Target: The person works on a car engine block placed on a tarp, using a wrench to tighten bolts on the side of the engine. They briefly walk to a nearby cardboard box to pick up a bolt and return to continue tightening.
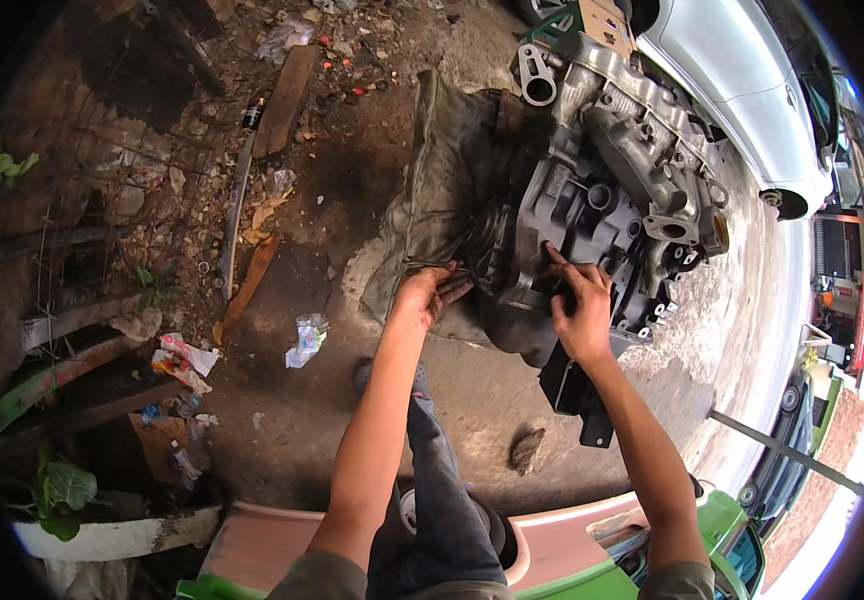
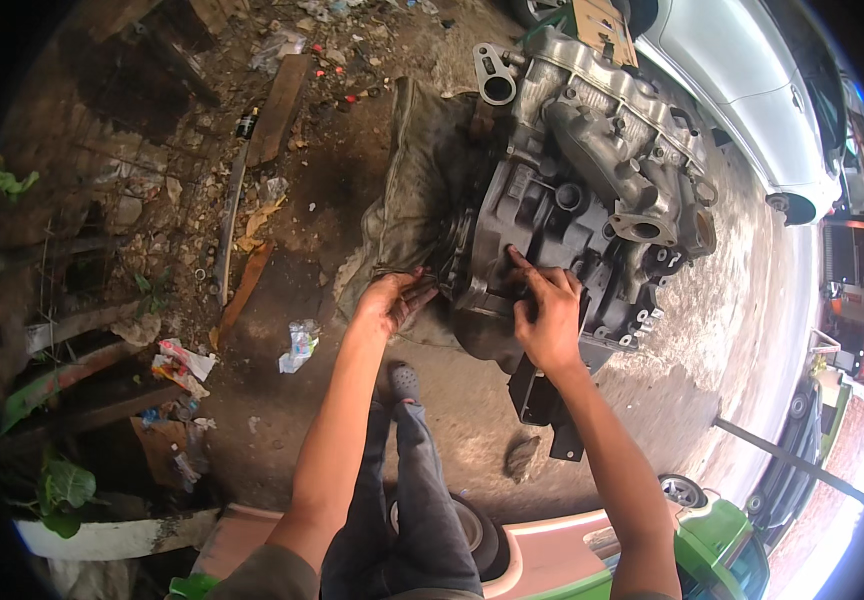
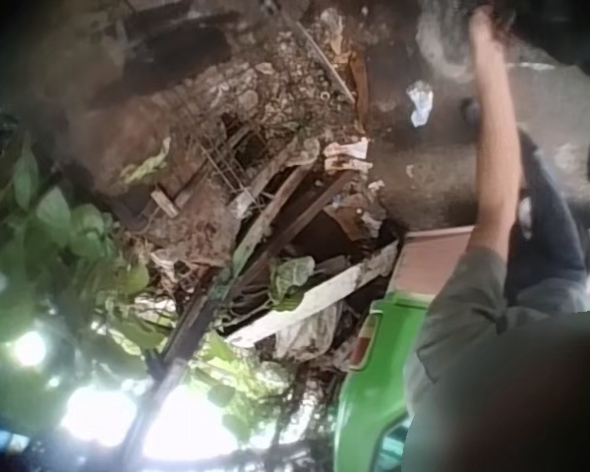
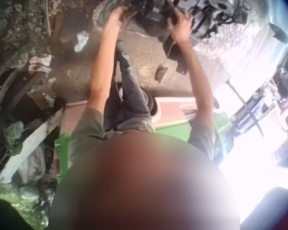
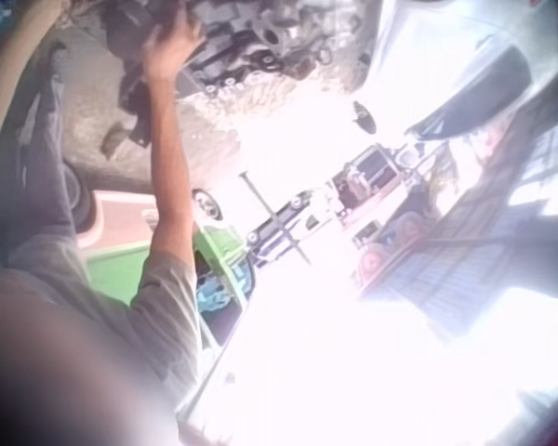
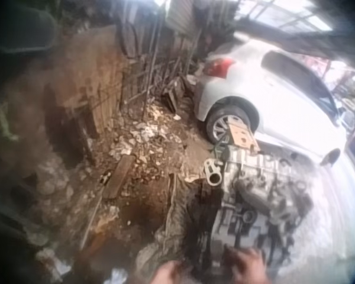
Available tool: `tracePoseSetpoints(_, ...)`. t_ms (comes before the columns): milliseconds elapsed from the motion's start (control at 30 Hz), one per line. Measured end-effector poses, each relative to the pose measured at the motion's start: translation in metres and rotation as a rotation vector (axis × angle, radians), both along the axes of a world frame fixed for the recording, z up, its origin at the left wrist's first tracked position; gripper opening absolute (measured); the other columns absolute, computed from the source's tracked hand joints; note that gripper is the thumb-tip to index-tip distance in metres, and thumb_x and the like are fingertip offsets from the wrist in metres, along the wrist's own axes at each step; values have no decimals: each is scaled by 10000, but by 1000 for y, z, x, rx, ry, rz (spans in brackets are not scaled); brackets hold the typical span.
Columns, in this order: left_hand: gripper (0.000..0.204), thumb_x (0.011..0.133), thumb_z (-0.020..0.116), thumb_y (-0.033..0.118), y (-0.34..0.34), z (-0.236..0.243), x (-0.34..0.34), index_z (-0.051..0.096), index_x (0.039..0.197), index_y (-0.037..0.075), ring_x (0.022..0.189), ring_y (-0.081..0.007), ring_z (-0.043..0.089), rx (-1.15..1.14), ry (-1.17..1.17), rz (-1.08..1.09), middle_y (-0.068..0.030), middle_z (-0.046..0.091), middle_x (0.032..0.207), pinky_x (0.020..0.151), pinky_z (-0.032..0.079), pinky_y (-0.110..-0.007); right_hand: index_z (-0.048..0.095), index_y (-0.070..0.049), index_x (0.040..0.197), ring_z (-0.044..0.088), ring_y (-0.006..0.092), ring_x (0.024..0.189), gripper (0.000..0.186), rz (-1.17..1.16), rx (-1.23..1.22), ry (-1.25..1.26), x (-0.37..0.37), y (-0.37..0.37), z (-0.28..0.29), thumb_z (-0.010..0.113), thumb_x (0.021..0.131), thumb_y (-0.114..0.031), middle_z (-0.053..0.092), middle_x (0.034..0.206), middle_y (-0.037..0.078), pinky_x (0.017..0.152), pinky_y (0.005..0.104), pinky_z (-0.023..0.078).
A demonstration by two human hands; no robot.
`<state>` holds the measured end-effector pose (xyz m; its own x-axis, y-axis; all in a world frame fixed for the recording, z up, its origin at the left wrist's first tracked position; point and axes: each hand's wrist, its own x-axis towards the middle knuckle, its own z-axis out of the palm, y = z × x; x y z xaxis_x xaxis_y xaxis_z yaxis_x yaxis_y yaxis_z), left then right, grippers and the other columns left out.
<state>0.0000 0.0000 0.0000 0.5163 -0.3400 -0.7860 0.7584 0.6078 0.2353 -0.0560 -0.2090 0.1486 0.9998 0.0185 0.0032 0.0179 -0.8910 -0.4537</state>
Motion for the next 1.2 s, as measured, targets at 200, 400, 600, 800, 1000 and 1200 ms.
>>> tracePoseSetpoints(200, 136, 942, 535, 11, 6, 2, 17, 574, 1029, -86, 993, -337, 659, -60, 66, -82, -201, 644, 1076, 878, 595, -458, 646, -40, 1037, 585, 258, 958, 403, -10, 12, -36, 1, 1, 0, 621, 643, 38, 628, 1304, -3, 1027, 405, 363)
tracePoseSetpoints(400, 204, 956, 576, 32, -31, 42, -44, 573, 1152, -26, 1013, -254, 645, 106, -152, 327, -132, 625, 1129, 900, 577, -407, 644, -37, 1000, 585, 261, 960, 371, 20, 7, -60, 1, 1, -3, 619, 638, 40, 615, 1326, -13, 1026, 406, 365)
tracePoseSetpoints(600, 143, 1002, 531, 89, -77, 63, -73, 531, 1093, -20, 848, -117, 568, 668, -494, 353, -49, 608, 939, 770, 461, -245, 648, -40, 996, 588, 259, 953, 373, 4, 10, -43, 2, 2, -1, 618, 633, 44, 615, 1325, -11, 1030, 404, 364)
tracePoseSetpoints(800, 139, 982, 574, 104, -70, 63, -79, 554, 989, -33, 821, -90, 553, 789, -566, 257, -78, 632, 922, 753, 451, -246, 658, -47, 1049, 586, 252, 948, 425, -7, 6, -35, 1, 3, -2, 620, 635, 45, 637, 1289, -10, 1038, 403, 358)
tracePoseSetpoints(1000, 62, 954, 545, 16, -72, 50, -75, 507, 927, -25, 697, -62, 492, 959, -667, 284, -42, 588, 776, 607, 412, -229, 662, -66, 1115, 583, 248, 958, 492, -14, 14, -30, 1, 2, -1, 613, 640, 50, 666, 1225, -3, 1047, 401, 349)
tracePoseSetpoints(1200, 39, 961, 524, 34, -101, 40, -78, 506, 989, 13, 822, -102, 518, 520, -98, 776, -29, 564, 909, 729, 430, -262, 660, -60, 1097, 582, 245, 956, 472, -8, 6, -49, 0, 4, -2, 600, 642, 51, 658, 1245, -3, 1048, 396, 347)
